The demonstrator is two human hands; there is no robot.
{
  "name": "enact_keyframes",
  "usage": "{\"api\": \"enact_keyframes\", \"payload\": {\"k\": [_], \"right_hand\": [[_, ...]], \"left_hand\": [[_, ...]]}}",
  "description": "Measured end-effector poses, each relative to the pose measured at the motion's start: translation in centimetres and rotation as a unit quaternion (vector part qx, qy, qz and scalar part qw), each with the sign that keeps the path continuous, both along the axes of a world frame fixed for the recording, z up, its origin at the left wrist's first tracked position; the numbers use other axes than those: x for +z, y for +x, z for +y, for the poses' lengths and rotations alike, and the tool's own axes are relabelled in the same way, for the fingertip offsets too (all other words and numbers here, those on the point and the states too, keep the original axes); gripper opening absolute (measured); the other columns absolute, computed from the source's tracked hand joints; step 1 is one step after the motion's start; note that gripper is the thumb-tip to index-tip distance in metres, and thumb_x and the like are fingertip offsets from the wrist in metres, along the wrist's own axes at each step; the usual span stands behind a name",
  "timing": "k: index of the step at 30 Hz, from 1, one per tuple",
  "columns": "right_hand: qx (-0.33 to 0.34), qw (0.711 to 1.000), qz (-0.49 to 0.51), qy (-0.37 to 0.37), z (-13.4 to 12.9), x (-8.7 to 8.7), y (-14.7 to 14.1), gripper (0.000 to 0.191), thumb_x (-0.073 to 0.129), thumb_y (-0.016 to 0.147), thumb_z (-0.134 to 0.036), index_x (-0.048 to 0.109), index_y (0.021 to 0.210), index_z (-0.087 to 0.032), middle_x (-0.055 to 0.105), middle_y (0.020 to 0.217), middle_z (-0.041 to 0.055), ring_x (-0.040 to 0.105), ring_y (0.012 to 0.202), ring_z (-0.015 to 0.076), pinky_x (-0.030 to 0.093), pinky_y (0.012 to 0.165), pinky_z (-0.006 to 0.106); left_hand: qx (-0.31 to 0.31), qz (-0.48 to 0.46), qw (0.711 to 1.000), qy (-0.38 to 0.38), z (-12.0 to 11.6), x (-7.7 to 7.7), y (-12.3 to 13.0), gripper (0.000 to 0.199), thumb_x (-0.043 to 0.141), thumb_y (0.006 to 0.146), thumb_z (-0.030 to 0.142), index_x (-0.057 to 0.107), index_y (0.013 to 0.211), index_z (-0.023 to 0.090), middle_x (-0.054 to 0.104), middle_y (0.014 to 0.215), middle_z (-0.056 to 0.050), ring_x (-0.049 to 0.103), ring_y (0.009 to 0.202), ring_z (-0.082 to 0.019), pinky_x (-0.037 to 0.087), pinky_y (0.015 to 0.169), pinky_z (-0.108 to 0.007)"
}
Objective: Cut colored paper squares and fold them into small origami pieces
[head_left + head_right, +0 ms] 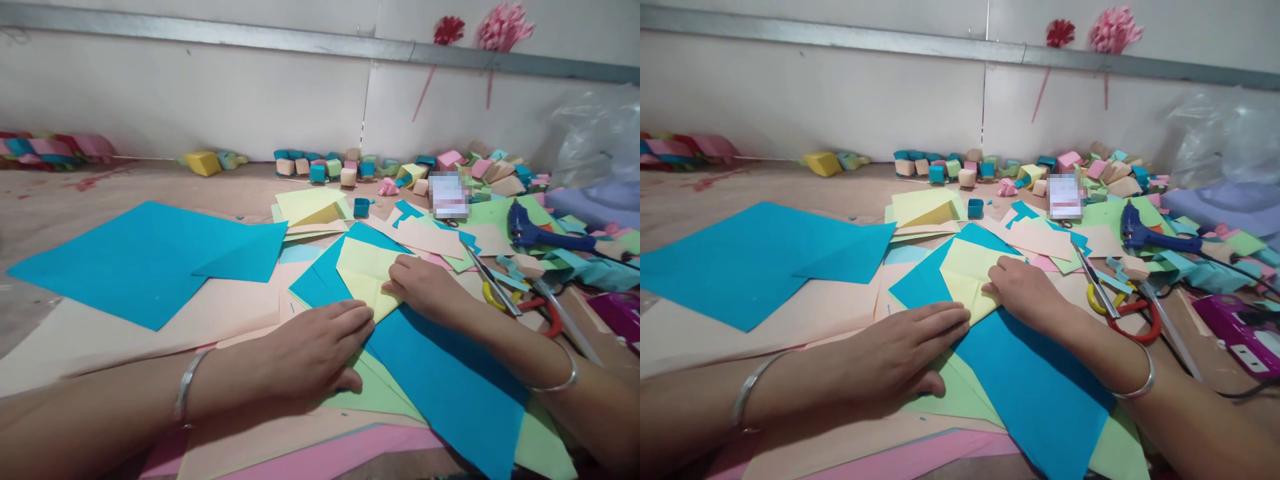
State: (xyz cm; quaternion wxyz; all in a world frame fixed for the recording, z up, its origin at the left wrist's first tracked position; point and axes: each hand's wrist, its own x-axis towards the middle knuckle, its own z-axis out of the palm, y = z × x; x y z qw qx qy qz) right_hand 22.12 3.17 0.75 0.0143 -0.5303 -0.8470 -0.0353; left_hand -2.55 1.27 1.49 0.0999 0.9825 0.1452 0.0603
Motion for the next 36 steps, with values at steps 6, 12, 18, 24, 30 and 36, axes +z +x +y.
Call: {"api": "enact_keyframes", "payload": {"k": [6, 12, 18, 24, 30, 36], "right_hand": [[0.005, 0.999, -0.039, 0.007, -0.1, 0.1, -0.3, 0.022, 0.049, 0.098, -0.027, 0.062, 0.083, -0.015, 0.060, 0.087, 0.0066, 0.056, 0.078, 0.0200, 0.026, 0.059, 0.030], [0.001, 0.999, -0.054, 0.004, -0.2, 0.3, -0.6, 0.021, 0.050, 0.098, -0.027, 0.063, 0.085, -0.015, 0.060, 0.088, 0.0075, 0.056, 0.079, 0.0206, 0.025, 0.059, 0.030], [0.007, 0.998, -0.059, 0.004, -0.2, 0.4, -0.8, 0.021, 0.048, 0.098, -0.024, 0.063, 0.087, -0.015, 0.060, 0.089, 0.0083, 0.056, 0.080, 0.0207, 0.024, 0.059, 0.030], [0.014, 0.999, -0.051, 0.007, -0.2, 0.3, -0.6, 0.020, 0.049, 0.097, -0.024, 0.062, 0.086, -0.015, 0.059, 0.088, 0.0076, 0.055, 0.078, 0.0200, 0.024, 0.059, 0.030], [0.017, 0.999, -0.049, 0.013, -0.1, 0.0, -0.5, 0.021, 0.049, 0.097, -0.025, 0.062, 0.085, -0.015, 0.059, 0.087, 0.0075, 0.054, 0.076, 0.0198, 0.024, 0.059, 0.031], [0.020, 0.999, -0.046, 0.019, -0.2, 0.0, -0.5, 0.020, 0.048, 0.097, -0.024, 0.062, 0.084, -0.016, 0.059, 0.085, 0.0067, 0.053, 0.075, 0.0188, 0.023, 0.059, 0.030]], "left_hand": [[0.003, 0.008, 1.000, -0.008, 0.0, 0.3, 0.0, 0.063, 0.060, 0.090, 0.052, 0.050, 0.133, 0.007, 0.056, 0.135, -0.018, 0.048, 0.130, -0.032, 0.041, 0.109, -0.041], [0.004, 0.007, 1.000, -0.004, 0.0, 0.6, 0.3, 0.065, 0.064, 0.087, 0.052, 0.053, 0.129, 0.004, 0.057, 0.134, -0.019, 0.050, 0.126, -0.032, 0.041, 0.108, -0.040], [0.009, 0.006, 1.000, -0.009, -0.1, 0.7, 0.3, 0.066, 0.067, 0.085, 0.051, 0.054, 0.128, 0.003, 0.057, 0.133, -0.020, 0.050, 0.126, -0.032, 0.042, 0.106, -0.040], [-0.032, 0.007, 0.999, -0.018, 0.7, 0.2, 0.0, 0.068, 0.052, 0.093, 0.056, 0.044, 0.140, 0.007, 0.039, 0.152, -0.018, 0.040, 0.137, -0.032, 0.034, 0.113, -0.042], [-0.025, -0.009, 0.999, -0.032, 0.8, 0.0, -0.3, 0.063, 0.044, 0.094, 0.061, 0.050, 0.133, 0.011, 0.042, 0.150, -0.018, 0.040, 0.137, -0.032, 0.036, 0.111, -0.046], [-0.038, 0.003, 0.999, -0.026, 1.2, -0.3, -0.3, 0.077, 0.037, 0.094, 0.065, 0.032, 0.150, 0.011, 0.039, 0.153, -0.017, 0.040, 0.137, -0.033, 0.033, 0.113, -0.046]]}}
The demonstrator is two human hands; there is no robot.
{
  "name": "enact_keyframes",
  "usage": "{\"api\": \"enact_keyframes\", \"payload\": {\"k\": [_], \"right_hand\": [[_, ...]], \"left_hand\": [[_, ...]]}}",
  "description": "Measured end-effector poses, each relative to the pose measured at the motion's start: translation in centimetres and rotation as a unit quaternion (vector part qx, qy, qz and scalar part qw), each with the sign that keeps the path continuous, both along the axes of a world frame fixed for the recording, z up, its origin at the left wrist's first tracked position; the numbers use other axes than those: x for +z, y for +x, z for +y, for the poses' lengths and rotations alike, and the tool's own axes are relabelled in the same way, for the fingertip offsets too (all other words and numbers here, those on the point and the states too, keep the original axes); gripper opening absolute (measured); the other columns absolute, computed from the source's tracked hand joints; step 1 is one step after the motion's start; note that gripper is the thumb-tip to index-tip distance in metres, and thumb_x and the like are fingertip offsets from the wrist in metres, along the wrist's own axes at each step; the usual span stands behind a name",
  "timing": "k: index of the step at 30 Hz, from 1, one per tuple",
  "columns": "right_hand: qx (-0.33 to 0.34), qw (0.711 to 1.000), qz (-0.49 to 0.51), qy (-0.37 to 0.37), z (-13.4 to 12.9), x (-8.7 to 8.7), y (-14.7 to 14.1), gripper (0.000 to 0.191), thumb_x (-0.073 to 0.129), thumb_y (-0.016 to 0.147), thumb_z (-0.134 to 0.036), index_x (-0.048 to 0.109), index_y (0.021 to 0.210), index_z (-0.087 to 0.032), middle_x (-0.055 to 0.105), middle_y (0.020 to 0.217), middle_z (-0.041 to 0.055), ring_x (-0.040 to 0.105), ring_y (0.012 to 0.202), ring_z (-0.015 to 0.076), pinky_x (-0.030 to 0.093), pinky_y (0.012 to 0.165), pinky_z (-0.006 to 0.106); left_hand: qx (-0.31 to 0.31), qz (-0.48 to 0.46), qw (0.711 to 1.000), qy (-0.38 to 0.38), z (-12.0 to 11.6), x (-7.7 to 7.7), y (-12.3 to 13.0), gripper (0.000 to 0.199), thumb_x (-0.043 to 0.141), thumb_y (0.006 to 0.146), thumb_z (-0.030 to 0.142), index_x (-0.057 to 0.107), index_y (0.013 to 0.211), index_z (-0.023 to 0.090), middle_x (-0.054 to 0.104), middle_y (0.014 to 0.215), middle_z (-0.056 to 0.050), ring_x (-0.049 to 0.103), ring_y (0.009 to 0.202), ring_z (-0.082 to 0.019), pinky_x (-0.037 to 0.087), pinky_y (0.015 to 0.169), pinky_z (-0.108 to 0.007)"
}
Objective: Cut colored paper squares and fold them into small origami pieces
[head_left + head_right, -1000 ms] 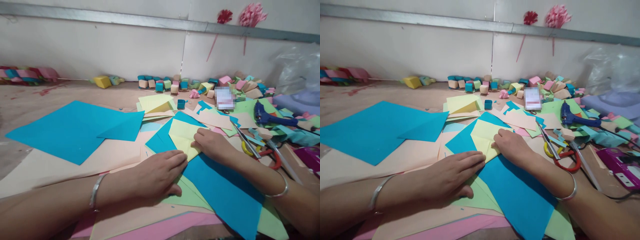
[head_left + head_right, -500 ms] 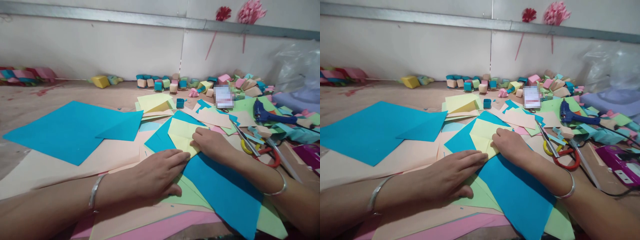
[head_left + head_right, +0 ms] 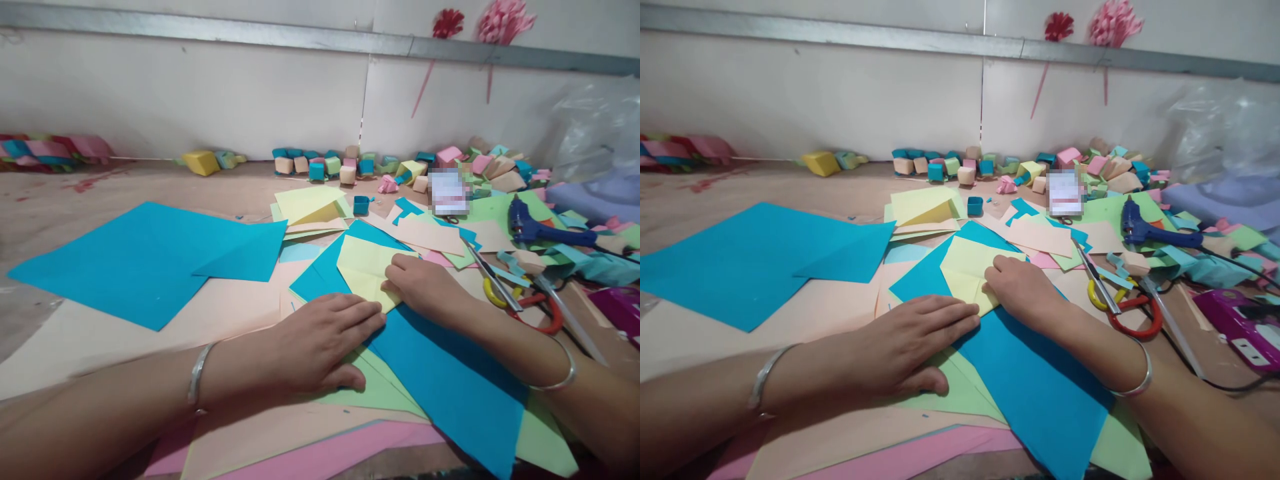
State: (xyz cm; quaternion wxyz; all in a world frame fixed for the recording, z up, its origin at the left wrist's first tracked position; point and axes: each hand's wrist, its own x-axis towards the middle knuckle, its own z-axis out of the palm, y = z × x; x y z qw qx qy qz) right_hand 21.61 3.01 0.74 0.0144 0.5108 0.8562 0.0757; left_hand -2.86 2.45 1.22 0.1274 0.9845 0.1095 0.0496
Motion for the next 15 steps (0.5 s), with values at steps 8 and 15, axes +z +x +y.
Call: {"api": "enact_keyframes", "payload": {"k": [8, 15], "right_hand": [[-0.002, 1.000, -0.006, -0.005, 0.03, 0.04, -0.01, 0.019, 0.049, 0.096, -0.023, 0.062, 0.085, -0.016, 0.059, 0.087, 0.0070, 0.054, 0.075, 0.0191, 0.022, 0.058, 0.030], [0.017, 1.000, -0.016, 0.008, 0.00, -0.39, 0.06, 0.021, 0.046, 0.097, -0.022, 0.062, 0.085, -0.015, 0.059, 0.086, 0.0088, 0.053, 0.075, 0.0202, 0.020, 0.058, 0.032]], "left_hand": [[0.008, 0.009, 1.000, 0.000, 0.17, -0.27, -0.22, 0.075, 0.036, 0.095, 0.064, 0.032, 0.151, 0.015, 0.028, 0.159, -0.014, 0.037, 0.139, -0.032, 0.030, 0.113, -0.044], [0.000, 0.032, 0.999, 0.000, 0.21, -0.13, 0.04, 0.076, 0.034, 0.096, 0.064, 0.033, 0.151, 0.012, 0.027, 0.159, -0.013, 0.035, 0.140, -0.033, 0.028, 0.113, -0.044]]}}
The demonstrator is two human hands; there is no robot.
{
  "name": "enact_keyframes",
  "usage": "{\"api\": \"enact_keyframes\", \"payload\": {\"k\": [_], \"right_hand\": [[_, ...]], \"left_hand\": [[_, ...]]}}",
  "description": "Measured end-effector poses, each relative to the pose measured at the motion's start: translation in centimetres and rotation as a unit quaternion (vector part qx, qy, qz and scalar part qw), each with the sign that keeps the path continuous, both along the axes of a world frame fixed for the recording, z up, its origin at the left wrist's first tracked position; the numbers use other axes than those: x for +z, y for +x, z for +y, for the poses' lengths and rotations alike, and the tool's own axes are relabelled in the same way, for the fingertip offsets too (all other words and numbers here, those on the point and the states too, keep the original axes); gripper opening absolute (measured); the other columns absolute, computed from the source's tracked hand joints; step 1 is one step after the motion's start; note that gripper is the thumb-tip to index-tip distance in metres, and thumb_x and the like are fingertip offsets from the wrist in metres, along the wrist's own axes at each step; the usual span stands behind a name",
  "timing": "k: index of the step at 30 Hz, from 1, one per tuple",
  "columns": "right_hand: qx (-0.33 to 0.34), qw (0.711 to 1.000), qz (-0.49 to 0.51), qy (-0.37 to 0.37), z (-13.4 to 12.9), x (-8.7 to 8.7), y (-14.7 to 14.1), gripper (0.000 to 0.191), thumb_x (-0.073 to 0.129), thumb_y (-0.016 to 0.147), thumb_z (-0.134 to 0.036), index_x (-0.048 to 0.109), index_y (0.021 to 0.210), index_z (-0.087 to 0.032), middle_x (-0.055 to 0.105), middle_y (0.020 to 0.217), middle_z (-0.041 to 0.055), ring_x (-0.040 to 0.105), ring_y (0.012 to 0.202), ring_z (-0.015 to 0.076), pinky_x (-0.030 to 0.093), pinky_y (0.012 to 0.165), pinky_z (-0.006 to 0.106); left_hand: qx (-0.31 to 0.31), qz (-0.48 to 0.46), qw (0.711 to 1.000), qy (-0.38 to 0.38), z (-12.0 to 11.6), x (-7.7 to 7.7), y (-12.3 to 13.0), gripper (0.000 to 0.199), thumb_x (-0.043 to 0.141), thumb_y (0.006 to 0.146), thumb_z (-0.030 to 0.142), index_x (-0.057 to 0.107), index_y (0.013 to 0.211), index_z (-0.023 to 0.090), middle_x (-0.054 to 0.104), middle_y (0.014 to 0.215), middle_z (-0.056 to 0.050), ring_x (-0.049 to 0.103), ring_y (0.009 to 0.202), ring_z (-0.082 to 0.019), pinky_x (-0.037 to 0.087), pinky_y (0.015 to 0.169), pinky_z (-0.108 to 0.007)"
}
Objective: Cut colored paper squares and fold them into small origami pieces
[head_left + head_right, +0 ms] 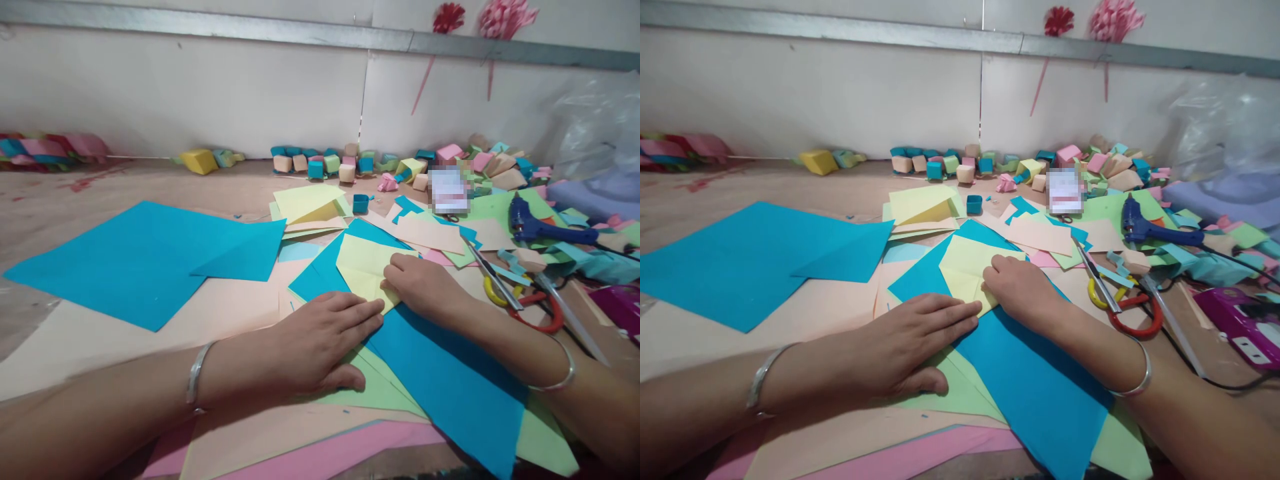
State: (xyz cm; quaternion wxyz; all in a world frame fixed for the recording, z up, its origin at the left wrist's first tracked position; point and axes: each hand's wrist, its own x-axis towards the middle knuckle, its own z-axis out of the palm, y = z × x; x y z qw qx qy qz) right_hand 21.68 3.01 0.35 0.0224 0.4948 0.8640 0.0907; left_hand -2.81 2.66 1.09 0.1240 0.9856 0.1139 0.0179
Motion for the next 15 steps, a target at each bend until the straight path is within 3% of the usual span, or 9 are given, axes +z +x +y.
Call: {"api": "enact_keyframes", "payload": {"k": [9, 15], "right_hand": [[-0.023, 0.994, -0.049, 0.094, -0.7, 0.1, -0.8, 0.023, 0.039, 0.092, -0.009, 0.061, 0.086, -0.015, 0.062, 0.085, 0.0127, 0.053, 0.078, 0.0255, 0.020, 0.061, 0.036], [-0.064, 0.993, -0.040, 0.089, 0.1, 0.0, 0.2, 0.022, 0.042, 0.092, -0.011, 0.063, 0.085, -0.013, 0.065, 0.084, 0.0133, 0.057, 0.078, 0.0253, 0.022, 0.061, 0.035]], "left_hand": [[-0.005, 0.008, 0.999, 0.040, -0.1, -0.4, 0.3, 0.078, 0.030, 0.096, 0.065, 0.036, 0.148, 0.008, 0.030, 0.157, -0.016, 0.037, 0.137, -0.033, 0.028, 0.111, -0.044], [-0.008, 0.000, 0.998, 0.059, -0.1, 0.0, 0.4, 0.075, 0.034, 0.097, 0.063, 0.038, 0.148, 0.007, 0.035, 0.155, -0.017, 0.041, 0.134, -0.033, 0.031, 0.108, -0.042]]}}
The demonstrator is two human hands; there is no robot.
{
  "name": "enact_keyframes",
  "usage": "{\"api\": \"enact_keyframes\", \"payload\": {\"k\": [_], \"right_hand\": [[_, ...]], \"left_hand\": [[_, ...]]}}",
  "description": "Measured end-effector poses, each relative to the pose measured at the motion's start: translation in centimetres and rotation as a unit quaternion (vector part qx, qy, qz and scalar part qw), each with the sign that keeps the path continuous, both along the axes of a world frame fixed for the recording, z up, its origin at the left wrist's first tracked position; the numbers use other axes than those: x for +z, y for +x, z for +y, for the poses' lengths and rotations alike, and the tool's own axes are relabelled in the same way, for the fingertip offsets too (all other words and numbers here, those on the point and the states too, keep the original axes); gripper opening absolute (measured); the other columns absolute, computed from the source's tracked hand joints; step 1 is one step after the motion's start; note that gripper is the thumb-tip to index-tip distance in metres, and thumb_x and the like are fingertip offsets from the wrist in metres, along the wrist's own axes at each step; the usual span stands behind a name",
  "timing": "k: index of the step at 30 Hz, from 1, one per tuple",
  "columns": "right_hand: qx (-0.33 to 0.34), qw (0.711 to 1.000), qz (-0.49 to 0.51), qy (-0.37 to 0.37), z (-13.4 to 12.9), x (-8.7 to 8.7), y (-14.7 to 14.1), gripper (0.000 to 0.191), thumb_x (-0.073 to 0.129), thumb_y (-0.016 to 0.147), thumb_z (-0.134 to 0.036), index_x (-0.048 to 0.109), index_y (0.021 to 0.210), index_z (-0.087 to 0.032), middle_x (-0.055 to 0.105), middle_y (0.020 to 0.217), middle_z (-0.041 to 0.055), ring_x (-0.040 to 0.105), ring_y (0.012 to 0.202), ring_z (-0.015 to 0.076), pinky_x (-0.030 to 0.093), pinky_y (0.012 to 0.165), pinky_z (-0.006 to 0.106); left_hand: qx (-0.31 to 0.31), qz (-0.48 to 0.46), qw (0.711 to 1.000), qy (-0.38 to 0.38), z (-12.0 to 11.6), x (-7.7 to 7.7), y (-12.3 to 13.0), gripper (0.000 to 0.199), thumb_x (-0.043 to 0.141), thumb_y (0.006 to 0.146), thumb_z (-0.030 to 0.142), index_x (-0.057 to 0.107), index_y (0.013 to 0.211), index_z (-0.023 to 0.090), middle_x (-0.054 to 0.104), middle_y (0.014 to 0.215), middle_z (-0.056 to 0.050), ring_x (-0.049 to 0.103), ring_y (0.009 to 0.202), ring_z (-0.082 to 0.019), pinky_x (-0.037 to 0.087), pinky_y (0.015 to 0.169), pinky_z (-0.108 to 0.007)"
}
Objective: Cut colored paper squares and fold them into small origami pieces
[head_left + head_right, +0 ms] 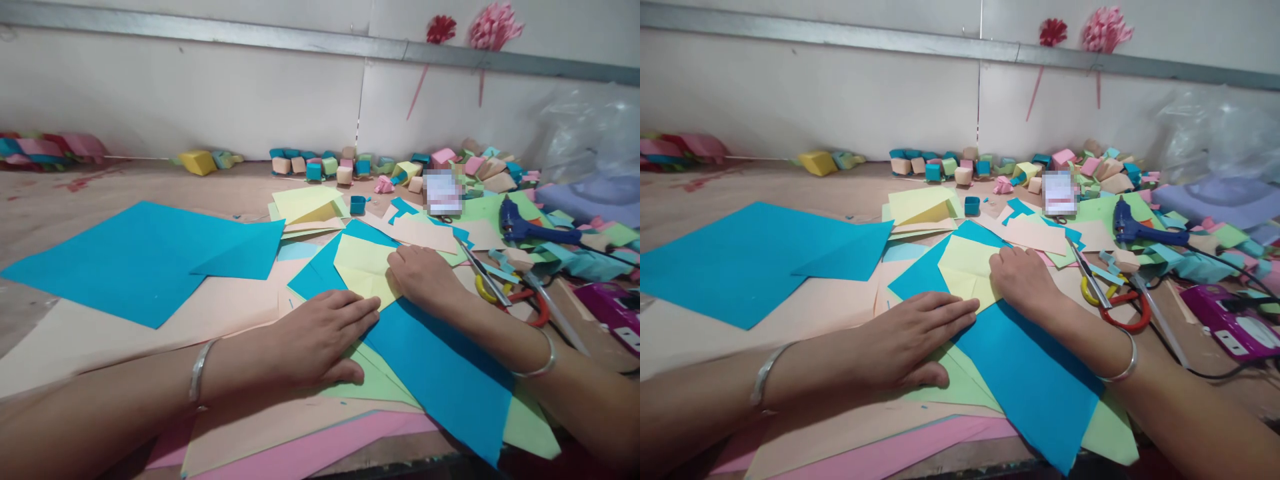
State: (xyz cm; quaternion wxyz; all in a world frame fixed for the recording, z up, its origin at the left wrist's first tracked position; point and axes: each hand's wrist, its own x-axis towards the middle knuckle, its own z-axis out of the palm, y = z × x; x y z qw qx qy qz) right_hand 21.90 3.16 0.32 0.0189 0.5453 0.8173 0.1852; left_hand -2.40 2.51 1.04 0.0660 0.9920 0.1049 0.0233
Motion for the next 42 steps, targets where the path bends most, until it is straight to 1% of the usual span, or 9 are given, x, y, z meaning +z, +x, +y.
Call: {"api": "enact_keyframes", "payload": {"k": [3, 8, 14, 21, 27, 30, 33, 38, 42], "right_hand": [[-0.021, 0.999, 0.011, -0.026, -0.5, 1.1, -0.3, 0.024, 0.043, 0.094, -0.017, 0.065, 0.083, -0.013, 0.067, 0.083, 0.0130, 0.060, 0.078, 0.0248, 0.021, 0.059, 0.034], [-0.016, 0.986, 0.041, -0.160, -1.7, 3.1, -1.3, 0.035, 0.049, 0.096, -0.037, 0.067, 0.074, -0.017, 0.073, 0.081, 0.0086, 0.065, 0.077, 0.0222, 0.016, 0.053, 0.031], [-0.032, 0.970, 0.052, -0.233, -1.3, 3.0, -0.7, 0.043, 0.052, 0.091, -0.053, 0.068, 0.071, -0.018, 0.073, 0.073, 0.0074, 0.064, 0.068, 0.0198, 0.018, 0.051, 0.028], [-0.066, 0.953, 0.085, -0.284, -0.2, 3.5, 1.0, 0.045, 0.053, 0.088, -0.051, 0.063, 0.059, -0.018, 0.067, 0.064, 0.0067, 0.056, 0.060, 0.0166, 0.022, 0.051, 0.027], [-0.160, 0.931, 0.071, -0.319, 1.0, 4.8, 3.3, 0.042, 0.054, 0.081, -0.045, 0.049, 0.049, -0.019, 0.055, 0.051, 0.0043, 0.047, 0.048, 0.0154, 0.025, 0.049, 0.029], [-0.149, 0.926, 0.093, -0.335, 1.3, 4.3, 3.6, 0.041, 0.052, 0.080, -0.043, 0.042, 0.047, -0.020, 0.045, 0.044, 0.0015, 0.042, 0.044, 0.0147, 0.024, 0.048, 0.030], [-0.129, 0.922, 0.115, -0.345, 1.5, 3.7, 3.8, 0.041, 0.052, 0.079, -0.043, 0.038, 0.047, -0.021, 0.040, 0.042, 0.0002, 0.038, 0.043, 0.0139, 0.023, 0.048, 0.031], [-0.124, 0.929, 0.114, -0.330, 1.4, 3.6, 4.0, 0.041, 0.052, 0.079, -0.043, 0.038, 0.048, -0.020, 0.045, 0.044, 0.0009, 0.040, 0.044, 0.0131, 0.023, 0.049, 0.030], [-0.119, 0.925, 0.113, -0.342, 1.5, 3.7, 4.1, 0.042, 0.052, 0.080, -0.046, 0.039, 0.049, -0.020, 0.046, 0.046, 0.0007, 0.040, 0.045, 0.0129, 0.023, 0.049, 0.030]], "left_hand": [[0.000, -0.004, 1.000, 0.006, 0.0, -0.1, -0.1, 0.075, 0.035, 0.096, 0.064, 0.039, 0.147, 0.009, 0.037, 0.154, -0.016, 0.043, 0.132, -0.032, 0.032, 0.107, -0.041], [-0.002, 0.001, 1.000, 0.007, 0.1, -0.2, -0.1, 0.078, 0.034, 0.096, 0.065, 0.035, 0.149, 0.007, 0.037, 0.154, -0.017, 0.043, 0.131, -0.032, 0.031, 0.109, -0.042], [0.003, 0.018, 1.000, -0.004, 0.1, 0.2, 0.0, 0.076, 0.036, 0.096, 0.063, 0.032, 0.151, 0.009, 0.032, 0.157, -0.014, 0.038, 0.137, -0.032, 0.030, 0.110, -0.042], [0.004, 0.033, 0.999, -0.014, 0.2, 0.5, 0.1, 0.076, 0.038, 0.095, 0.063, 0.036, 0.149, 0.010, 0.032, 0.157, -0.013, 0.039, 0.136, -0.032, 0.030, 0.110, -0.042], [0.003, 0.004, 1.000, -0.023, 0.4, 0.1, -0.2, 0.074, 0.039, 0.096, 0.062, 0.036, 0.149, 0.011, 0.033, 0.157, -0.014, 0.039, 0.137, -0.033, 0.031, 0.110, -0.043], [0.004, -0.020, 0.999, -0.037, 0.4, 0.0, -0.3, 0.075, 0.035, 0.095, 0.065, 0.034, 0.150, 0.014, 0.037, 0.155, -0.014, 0.040, 0.136, -0.032, 0.031, 0.110, -0.044], [0.034, -0.052, 0.997, -0.056, 0.1, -0.1, 0.2, 0.075, 0.031, 0.095, 0.066, 0.030, 0.151, 0.017, 0.043, 0.150, -0.014, 0.045, 0.132, -0.030, 0.034, 0.108, -0.042], [0.069, -0.068, 0.994, -0.041, 0.0, -0.7, 1.7, 0.078, 0.024, 0.090, 0.073, 0.043, 0.142, 0.018, 0.057, 0.132, -0.013, 0.052, 0.115, -0.030, 0.040, 0.096, -0.043], [0.056, -0.068, 0.996, -0.030, 0.1, -0.8, 1.8, 0.074, 0.021, 0.092, 0.071, 0.048, 0.135, 0.017, 0.056, 0.134, -0.013, 0.052, 0.115, -0.029, 0.039, 0.094, -0.042]]}}
